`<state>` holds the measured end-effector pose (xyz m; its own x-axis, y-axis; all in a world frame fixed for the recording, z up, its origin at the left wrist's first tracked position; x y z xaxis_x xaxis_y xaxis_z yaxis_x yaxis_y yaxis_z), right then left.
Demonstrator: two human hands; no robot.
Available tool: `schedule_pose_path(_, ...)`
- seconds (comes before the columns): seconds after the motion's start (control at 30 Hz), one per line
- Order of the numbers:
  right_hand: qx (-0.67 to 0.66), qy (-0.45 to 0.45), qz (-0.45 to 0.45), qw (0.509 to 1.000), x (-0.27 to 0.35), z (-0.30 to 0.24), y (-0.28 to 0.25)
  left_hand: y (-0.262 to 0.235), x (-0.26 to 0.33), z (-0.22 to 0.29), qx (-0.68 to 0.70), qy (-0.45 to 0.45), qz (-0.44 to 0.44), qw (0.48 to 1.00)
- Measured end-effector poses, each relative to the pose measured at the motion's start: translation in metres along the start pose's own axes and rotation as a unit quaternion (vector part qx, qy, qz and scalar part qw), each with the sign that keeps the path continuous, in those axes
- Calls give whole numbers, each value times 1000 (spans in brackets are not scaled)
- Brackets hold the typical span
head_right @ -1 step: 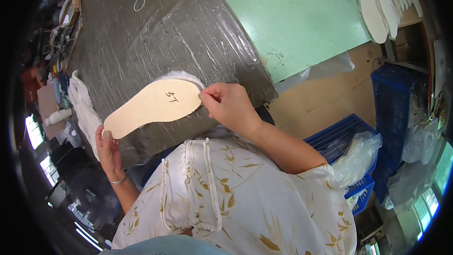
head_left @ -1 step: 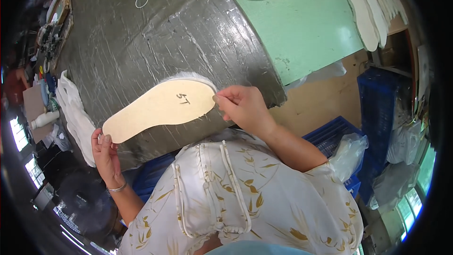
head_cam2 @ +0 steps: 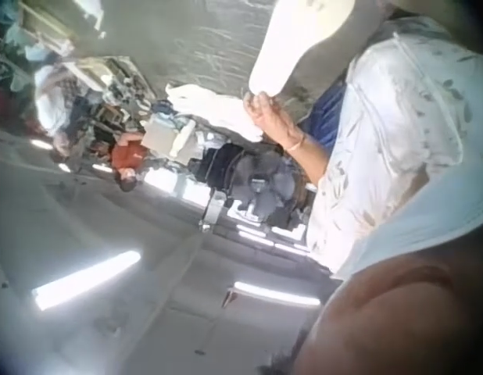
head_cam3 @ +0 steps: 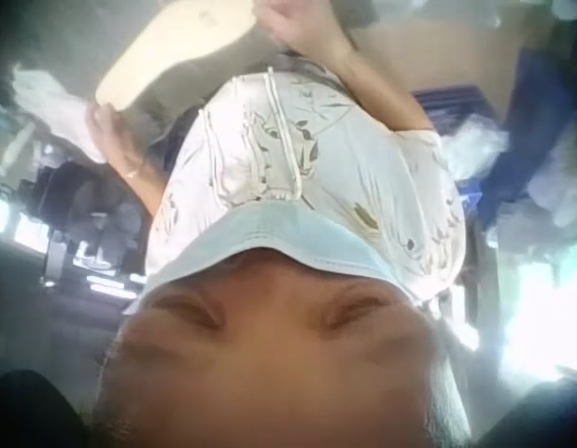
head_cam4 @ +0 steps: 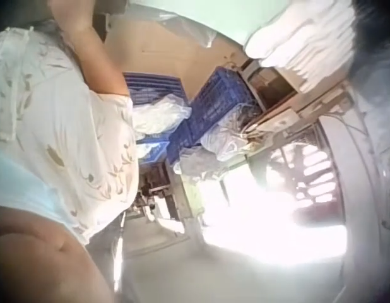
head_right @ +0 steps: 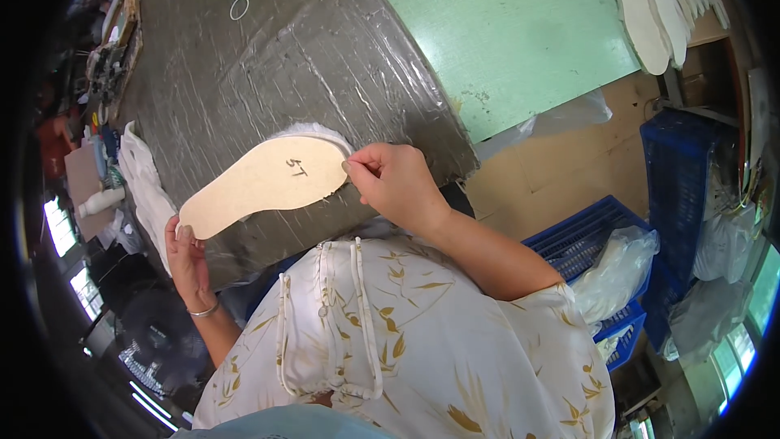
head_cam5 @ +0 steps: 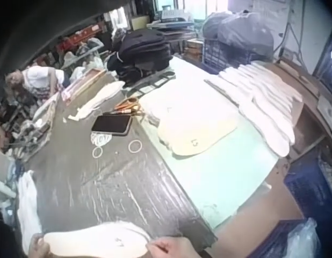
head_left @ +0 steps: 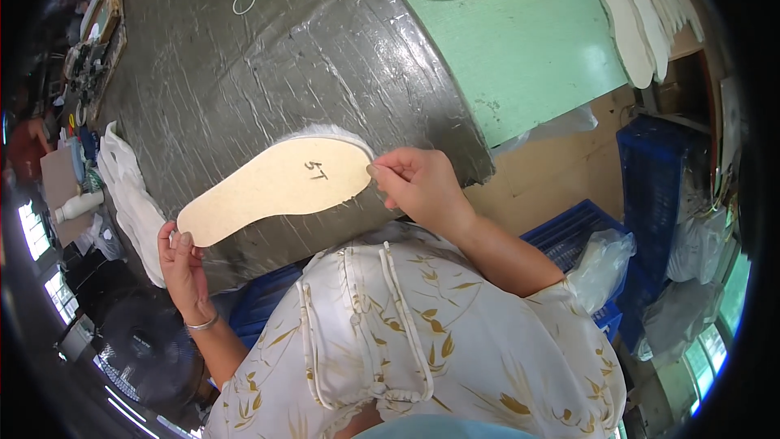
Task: The recorder is matching, inspecting, and stacking white fuzzy shoe insole components at a workstation.
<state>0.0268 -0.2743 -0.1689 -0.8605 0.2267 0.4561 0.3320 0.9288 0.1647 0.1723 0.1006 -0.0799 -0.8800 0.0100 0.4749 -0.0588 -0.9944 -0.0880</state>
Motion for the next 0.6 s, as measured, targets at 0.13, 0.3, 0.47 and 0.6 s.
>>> schedule_pose_path(0.13,18,-14,17,1000,0,-2,-2,2,-2,2,-11,-5,10,1000)
schedule_pose_path(0.3,24,-16,35,999,0,3,-1,4,-3,1,-21,-19,11,1000)
schedule_pose_path(0.47,68,-80,59,993,-2,-4,-4,-2,-1,-4,-10,-26,-4,1000)
schedule_pose_path(0.6,74,-82,64,992,-2,-5,-4,-1,-1,-5,-11,-32,9,999)
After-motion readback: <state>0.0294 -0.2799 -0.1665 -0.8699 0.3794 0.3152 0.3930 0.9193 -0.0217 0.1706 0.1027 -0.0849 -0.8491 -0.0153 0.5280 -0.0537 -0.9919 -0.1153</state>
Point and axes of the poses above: each hand's wrist, its own x-axis away from the middle knuckle, its own y-axis out of the palm, z = x × y, the point moved 8 cm from there along -x, towards the middle knuckle, and after that the axes turned 8 degrees about -y, right-handed, at the moved point
